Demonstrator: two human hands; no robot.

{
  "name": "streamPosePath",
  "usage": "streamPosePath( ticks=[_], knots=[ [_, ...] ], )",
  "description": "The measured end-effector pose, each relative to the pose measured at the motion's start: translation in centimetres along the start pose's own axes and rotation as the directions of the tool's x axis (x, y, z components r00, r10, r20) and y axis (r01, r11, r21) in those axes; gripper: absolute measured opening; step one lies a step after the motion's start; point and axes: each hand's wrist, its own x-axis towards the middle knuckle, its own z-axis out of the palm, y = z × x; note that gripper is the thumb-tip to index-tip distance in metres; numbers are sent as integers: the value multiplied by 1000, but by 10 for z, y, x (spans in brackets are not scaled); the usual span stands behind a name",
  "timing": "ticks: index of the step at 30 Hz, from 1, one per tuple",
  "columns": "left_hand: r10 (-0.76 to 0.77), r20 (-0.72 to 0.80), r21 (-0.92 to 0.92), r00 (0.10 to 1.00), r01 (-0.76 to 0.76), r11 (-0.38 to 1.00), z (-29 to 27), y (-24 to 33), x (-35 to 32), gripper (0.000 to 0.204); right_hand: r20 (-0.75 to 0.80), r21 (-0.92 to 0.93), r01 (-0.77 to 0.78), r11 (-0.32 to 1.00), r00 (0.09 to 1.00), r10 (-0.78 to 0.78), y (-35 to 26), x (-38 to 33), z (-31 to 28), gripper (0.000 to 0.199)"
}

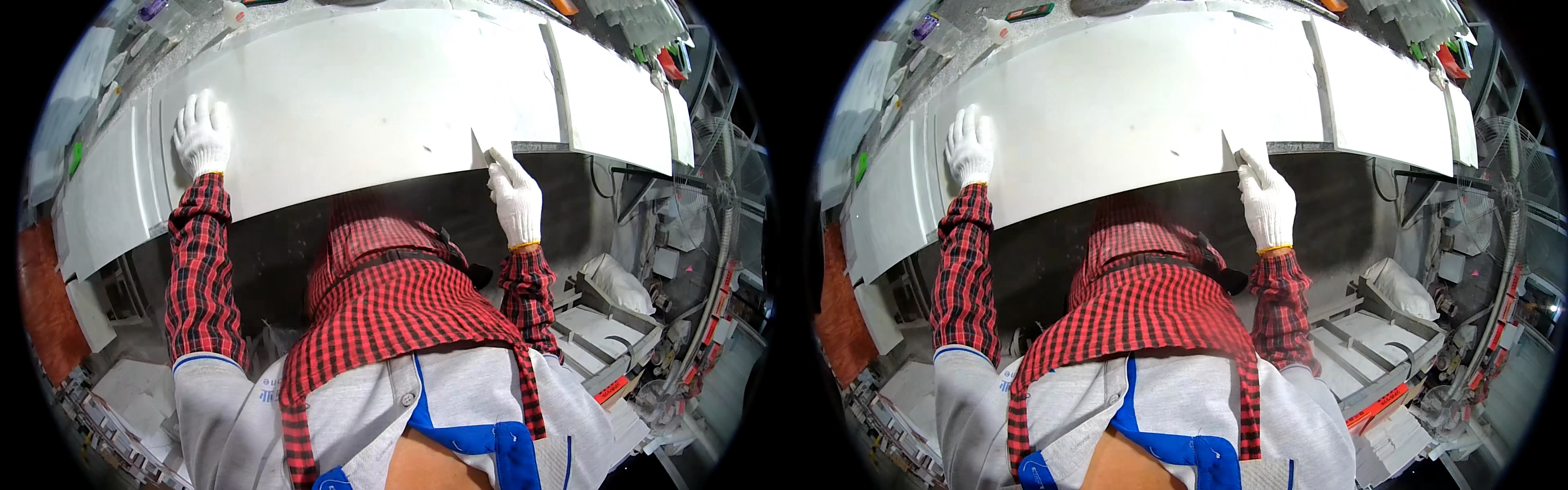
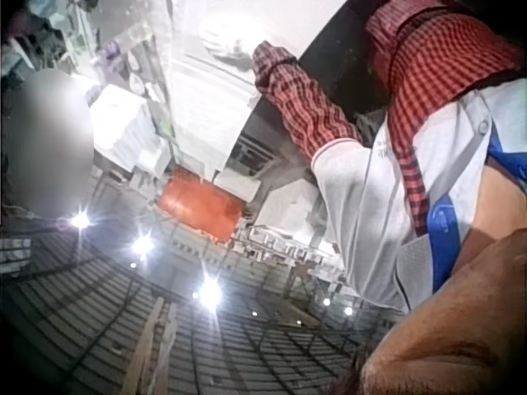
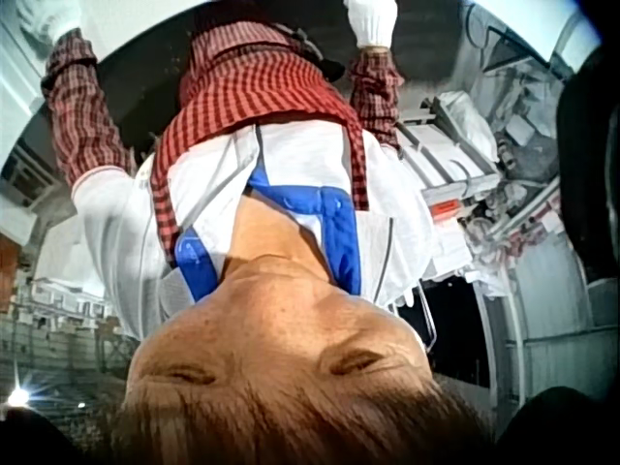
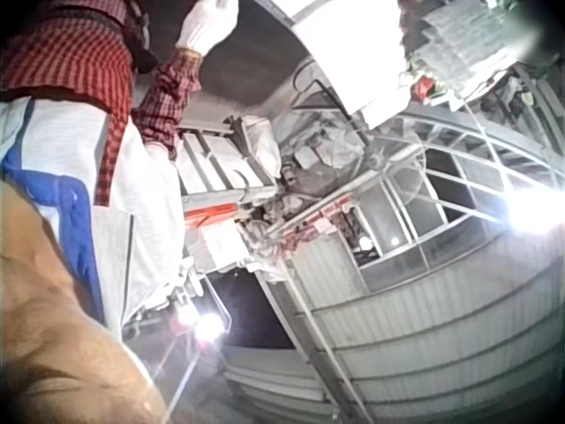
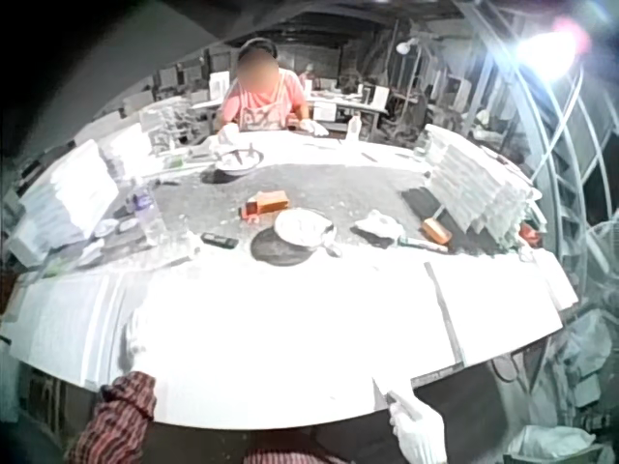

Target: The person scrapes the surface of a white rectangular panel with a utility knife, then lifts and carries it to a nearby rack. The person returns to the workbench, places another panel on the surface, and continues scraping it with the knife.

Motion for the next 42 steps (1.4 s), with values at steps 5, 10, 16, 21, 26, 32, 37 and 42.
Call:
streamPosePath(
  ticks=[5,10,16,21,26,32,37,42],
  knots=[
    [5,10,-1,1000,-5,1000,1,4,3,48,-5,-630,284,723,929,-370,-4,-7,10,36],
    [17,-15,3,1000,-17,1000,8,-3,2,48,19,-542,359,759,909,-417,-20,-34,26,34],
    [9,-28,-20,1000,-10,1000,9,2,5,48,35,-601,372,707,896,-442,-24,-47,52,32],
    [-5,-35,-27,999,4,1000,6,6,6,48,108,-744,365,559,892,-438,-20,-48,62,34],
    [-4,-25,-32,1000,3,999,4,8,8,49,181,-842,381,381,866,-466,-20,-53,53,37],
    [-30,14,-55,999,31,998,-2,13,8,50,174,-737,461,493,835,-522,-13,-49,31,39],
    [-30,-2,-25,1000,30,999,5,9,7,50,182,-705,448,550,863,-471,-13,-58,33,40],
    [-27,13,-41,1000,28,999,4,9,10,50,146,-722,451,525,841,-521,-5,-51,42,38]
  ],
)
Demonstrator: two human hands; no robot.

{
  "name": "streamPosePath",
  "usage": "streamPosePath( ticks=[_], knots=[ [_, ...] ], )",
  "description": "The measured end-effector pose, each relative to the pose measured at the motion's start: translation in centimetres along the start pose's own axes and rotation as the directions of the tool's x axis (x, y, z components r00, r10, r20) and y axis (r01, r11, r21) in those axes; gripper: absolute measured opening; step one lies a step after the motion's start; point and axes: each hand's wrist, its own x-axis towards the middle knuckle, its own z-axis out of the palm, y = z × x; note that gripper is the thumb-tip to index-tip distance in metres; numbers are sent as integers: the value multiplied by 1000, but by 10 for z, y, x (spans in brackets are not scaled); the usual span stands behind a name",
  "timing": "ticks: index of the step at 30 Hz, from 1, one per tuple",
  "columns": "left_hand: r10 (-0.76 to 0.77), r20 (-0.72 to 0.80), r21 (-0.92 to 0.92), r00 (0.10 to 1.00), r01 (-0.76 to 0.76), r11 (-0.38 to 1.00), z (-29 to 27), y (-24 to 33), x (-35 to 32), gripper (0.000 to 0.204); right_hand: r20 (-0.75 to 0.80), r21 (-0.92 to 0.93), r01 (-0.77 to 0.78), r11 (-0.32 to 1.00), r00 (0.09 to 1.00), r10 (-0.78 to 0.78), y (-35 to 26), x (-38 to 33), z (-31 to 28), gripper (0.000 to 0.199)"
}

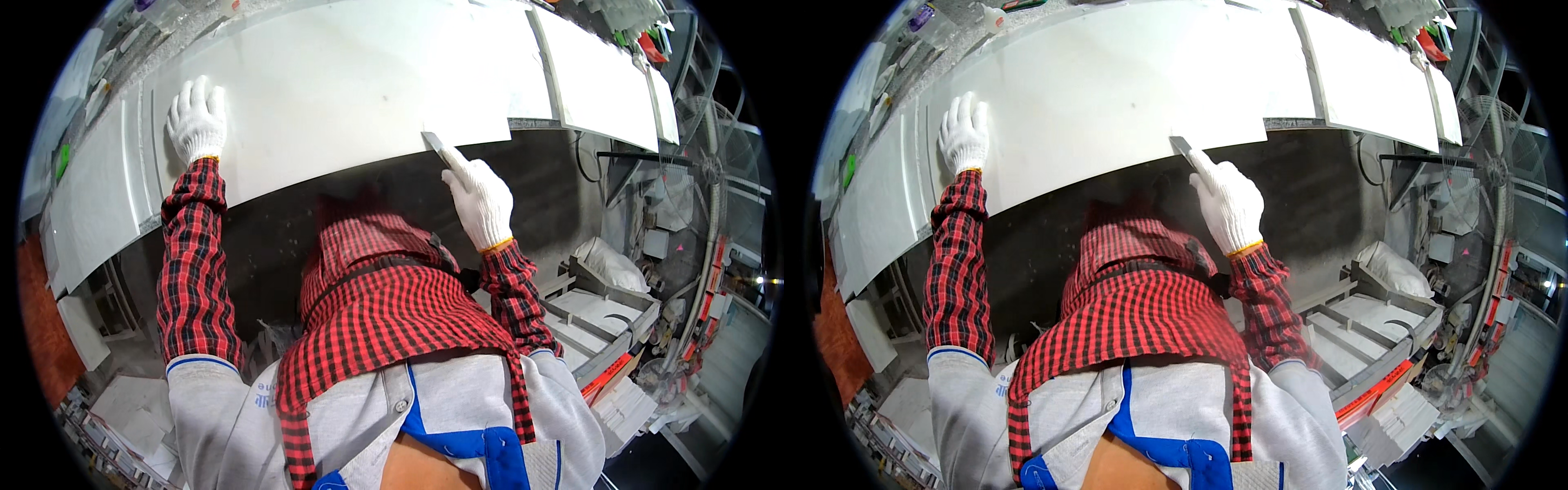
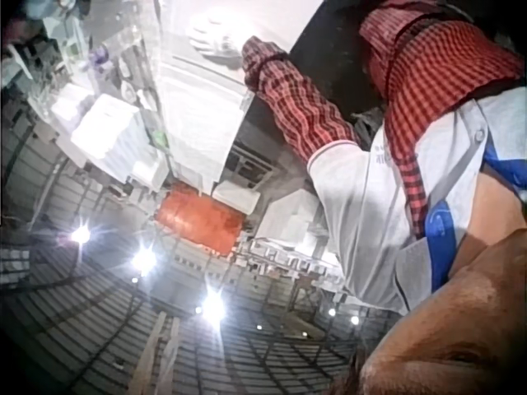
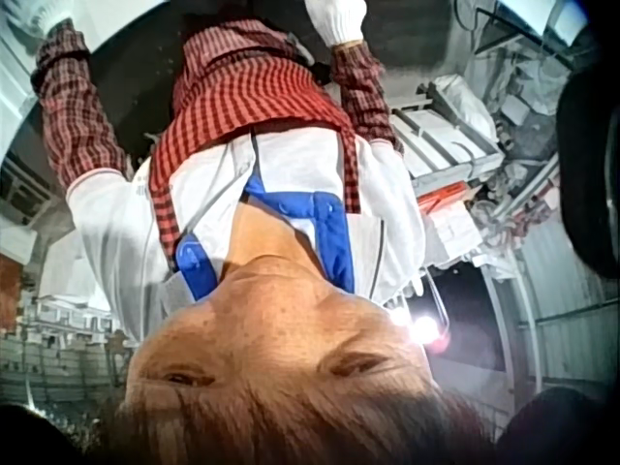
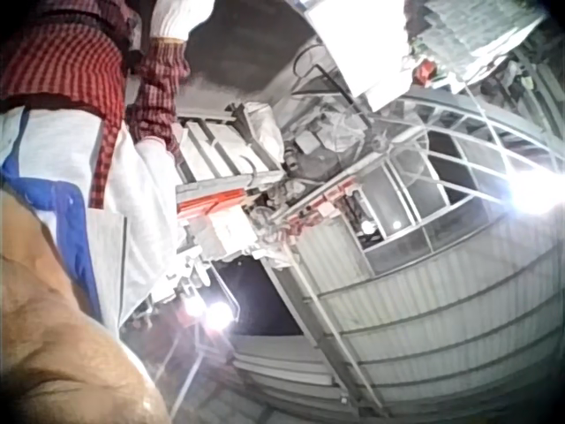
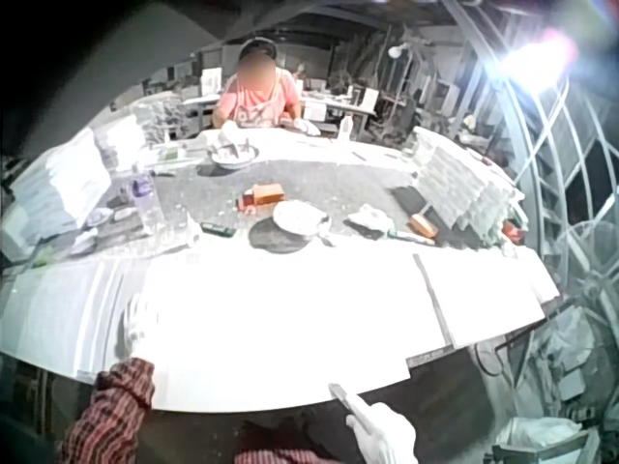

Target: The person scrapes the surface of a white rectangular panel with a utility knife, then lifts and carries it to a nearby rack. The person returns to the workbench, places another panel on the surface, and continues scraping it with the knife.

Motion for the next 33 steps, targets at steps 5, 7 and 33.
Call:
streamPosePath(
  ticks=[5,7,33],
  knots=[
    [13,-33,5,999,-13,1000,5,-5,-1,50,-47,17,-1,1000,999,1,-12,16,-3,35],
    [21,-35,-14,999,-21,1000,4,-5,1,49,-45,-21,23,1000,999,-24,-8,17,4,33],
    [-8,-132,-96,991,-5,995,-13,10,-10,40,-71,200,22,980,997,-8,51,155,21,38]
  ],
)
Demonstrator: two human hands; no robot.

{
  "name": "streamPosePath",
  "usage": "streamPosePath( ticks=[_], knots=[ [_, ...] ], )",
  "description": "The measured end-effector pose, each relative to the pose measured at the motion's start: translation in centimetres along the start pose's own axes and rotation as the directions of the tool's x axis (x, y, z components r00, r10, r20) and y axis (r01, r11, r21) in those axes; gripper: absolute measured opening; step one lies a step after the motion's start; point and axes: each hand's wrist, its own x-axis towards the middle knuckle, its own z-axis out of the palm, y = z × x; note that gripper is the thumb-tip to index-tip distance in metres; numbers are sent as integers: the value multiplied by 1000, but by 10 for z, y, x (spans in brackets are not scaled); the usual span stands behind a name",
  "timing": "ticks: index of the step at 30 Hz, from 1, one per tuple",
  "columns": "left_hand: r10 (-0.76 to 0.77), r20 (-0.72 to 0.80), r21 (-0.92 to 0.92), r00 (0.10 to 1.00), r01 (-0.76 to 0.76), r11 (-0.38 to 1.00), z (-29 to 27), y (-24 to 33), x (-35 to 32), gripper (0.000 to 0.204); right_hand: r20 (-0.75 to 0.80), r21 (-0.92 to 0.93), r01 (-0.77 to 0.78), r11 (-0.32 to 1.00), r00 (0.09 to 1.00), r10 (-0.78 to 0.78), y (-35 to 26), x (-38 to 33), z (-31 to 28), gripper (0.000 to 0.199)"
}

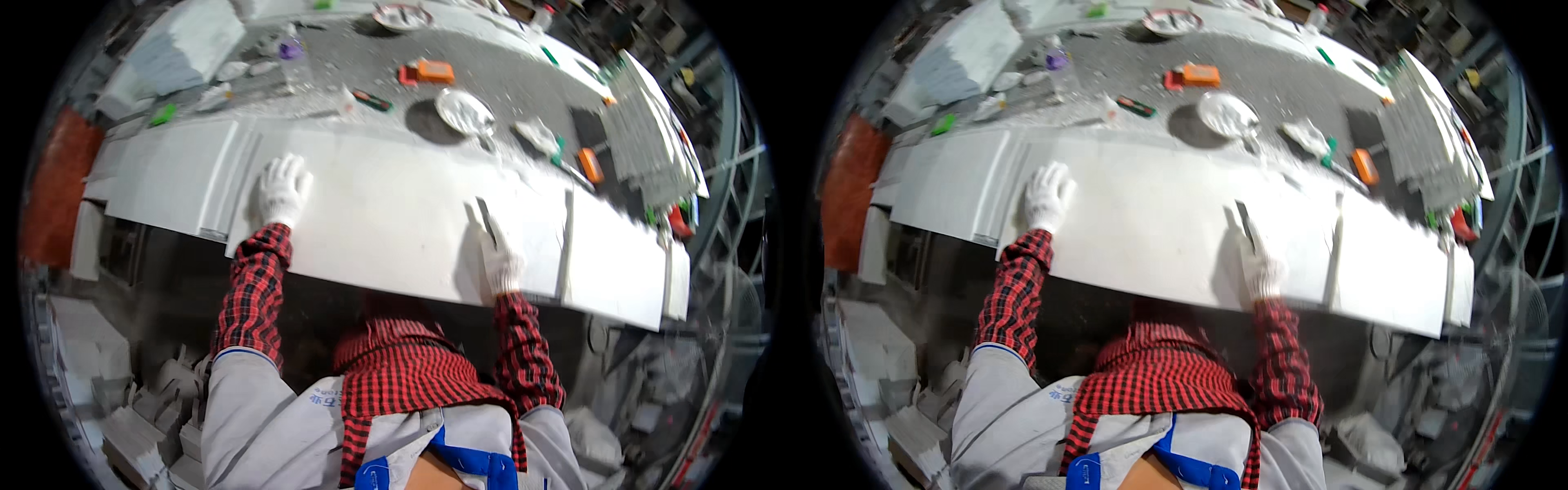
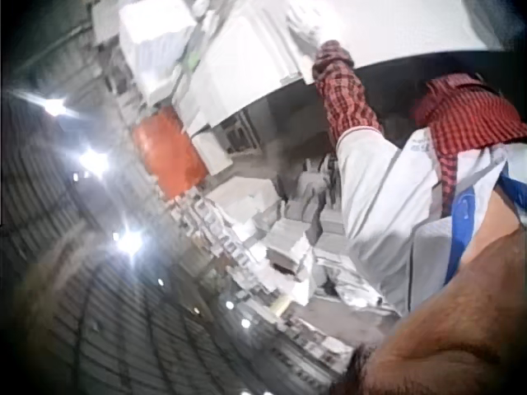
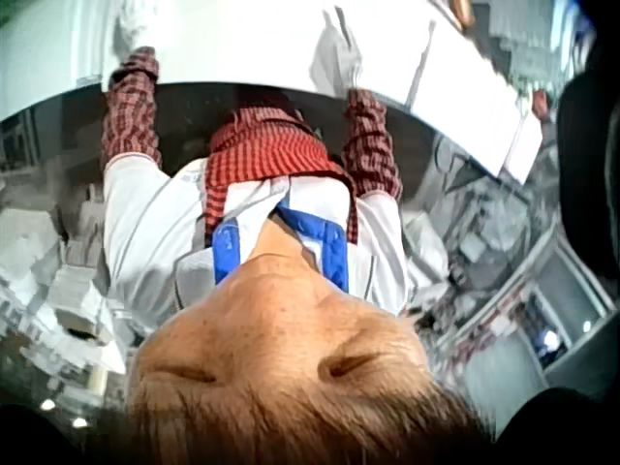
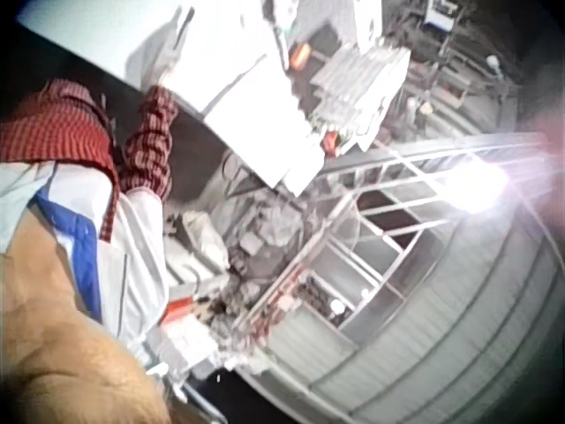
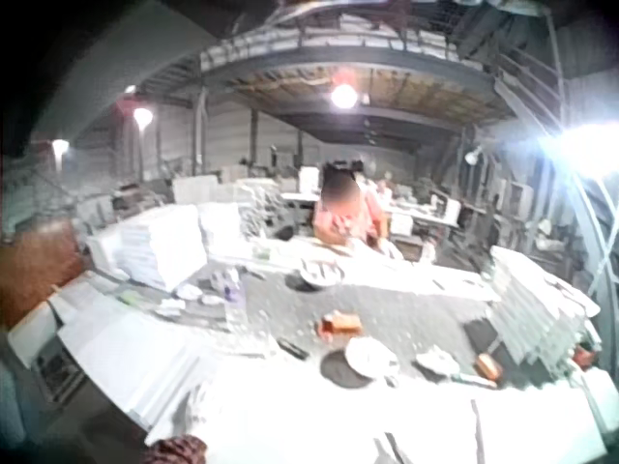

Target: The person scrapes the surface of a white rectangular panel with a utility knife, then lifts and carries it to a nearby rack. The person returns to the workbench, places another panel on the surface, and continues scraping it with the knife.

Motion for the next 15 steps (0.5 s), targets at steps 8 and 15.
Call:
streamPosePath(
  ticks=[8,15],
  knots=[
    [-322,-146,-256,935,279,926,4,-4,28,54,-107,119,59,991,993,-46,-50,-36,1,35],
    [-578,81,-193,812,582,790,10,7,44,67,-266,149,198,969,952,-153,-58,-114,42,38]
  ],
)
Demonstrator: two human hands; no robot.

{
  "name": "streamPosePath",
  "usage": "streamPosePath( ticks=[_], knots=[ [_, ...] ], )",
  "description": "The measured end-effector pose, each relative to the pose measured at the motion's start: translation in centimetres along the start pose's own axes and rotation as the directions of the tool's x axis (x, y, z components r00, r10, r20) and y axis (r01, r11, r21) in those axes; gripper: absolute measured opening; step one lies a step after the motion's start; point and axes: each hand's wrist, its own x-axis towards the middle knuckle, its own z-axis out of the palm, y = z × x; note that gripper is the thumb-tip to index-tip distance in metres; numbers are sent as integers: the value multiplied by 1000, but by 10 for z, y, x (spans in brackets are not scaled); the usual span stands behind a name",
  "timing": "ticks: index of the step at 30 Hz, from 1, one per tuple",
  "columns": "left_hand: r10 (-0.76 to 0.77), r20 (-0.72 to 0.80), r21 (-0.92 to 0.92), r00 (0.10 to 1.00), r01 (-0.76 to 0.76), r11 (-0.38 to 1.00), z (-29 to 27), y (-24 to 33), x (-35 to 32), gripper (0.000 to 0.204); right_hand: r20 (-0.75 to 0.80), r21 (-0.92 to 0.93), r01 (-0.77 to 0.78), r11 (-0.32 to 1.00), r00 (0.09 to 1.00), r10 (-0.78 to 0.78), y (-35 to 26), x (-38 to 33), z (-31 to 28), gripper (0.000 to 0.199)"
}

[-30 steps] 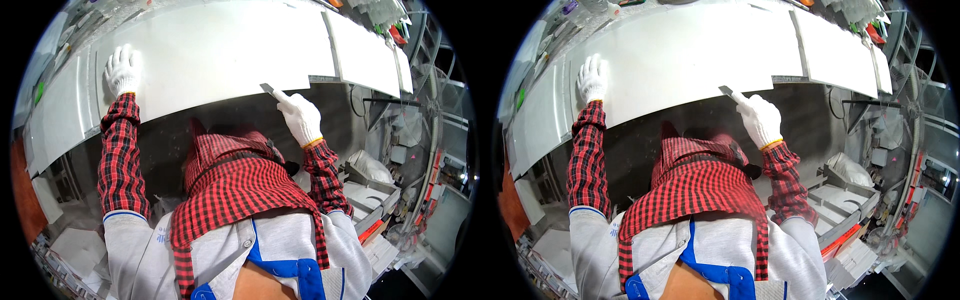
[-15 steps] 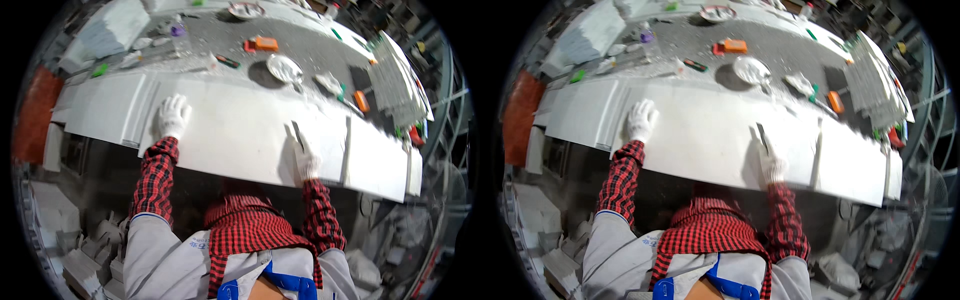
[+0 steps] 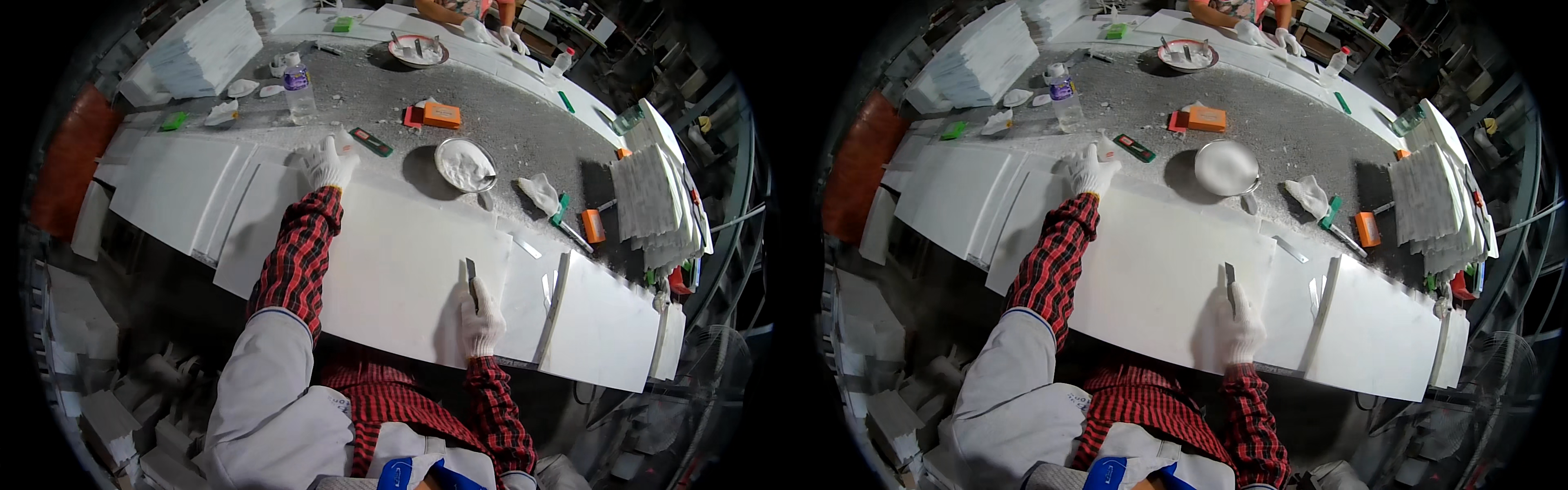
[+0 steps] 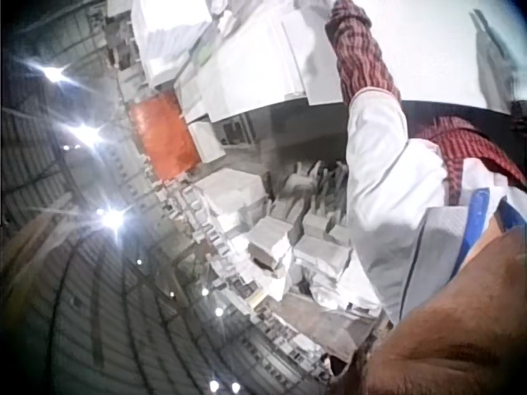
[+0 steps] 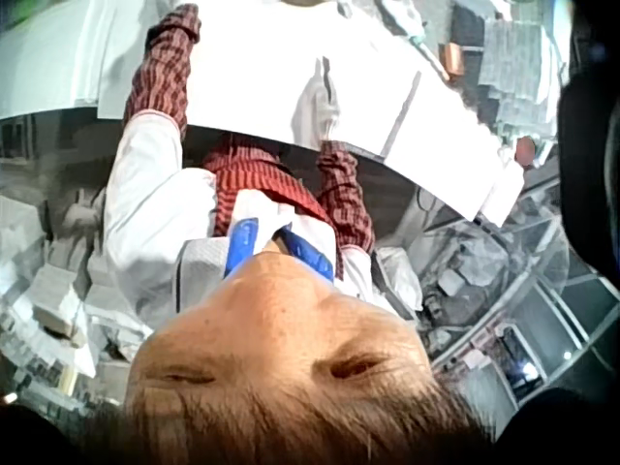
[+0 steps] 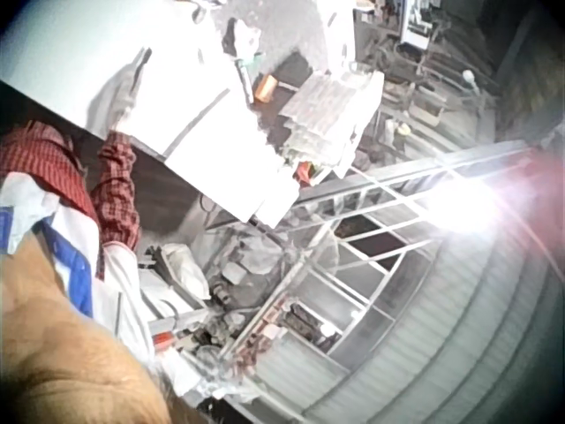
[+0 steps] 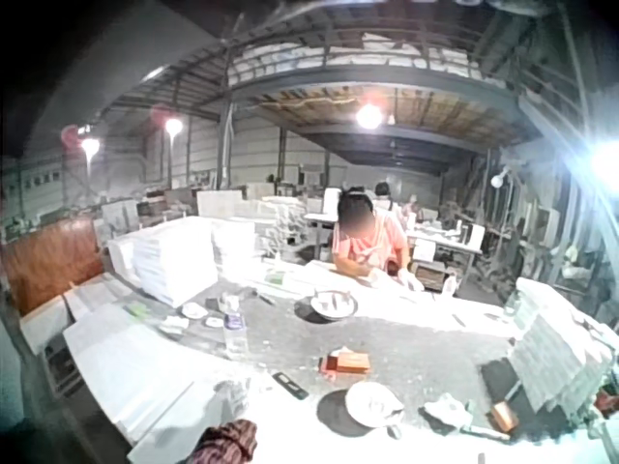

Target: The person scrapes the surface of a white rectangular panel with a utility knife, then lifts and carries it to a nearby rack. The person returns to the workbench, places another panel on the surface, and continues scraping it with the knife.

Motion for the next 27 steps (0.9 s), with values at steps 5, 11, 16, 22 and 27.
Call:
streamPosePath(
  ticks=[5,11,16,22,27],
  knots=[
    [75,-182,79,980,-61,995,50,-55,14,49,-7,3,12,1000,1000,-12,9,-28,36,38],
    [92,-159,-4,983,-93,996,47,-63,7,44,32,-63,-25,998,999,27,9,-31,30,37],
    [23,109,-499,994,34,866,5,-61,-21,53,36,-80,-73,994,996,76,7,-25,27,36],
    [176,304,-715,936,102,692,-67,-70,-121,48,56,-93,-100,991,993,105,0,-20,15,32],
    [159,514,-616,843,233,752,-109,-70,-215,39,2,-74,-31,997,1000,31,25,-20,20,32]
  ],
)
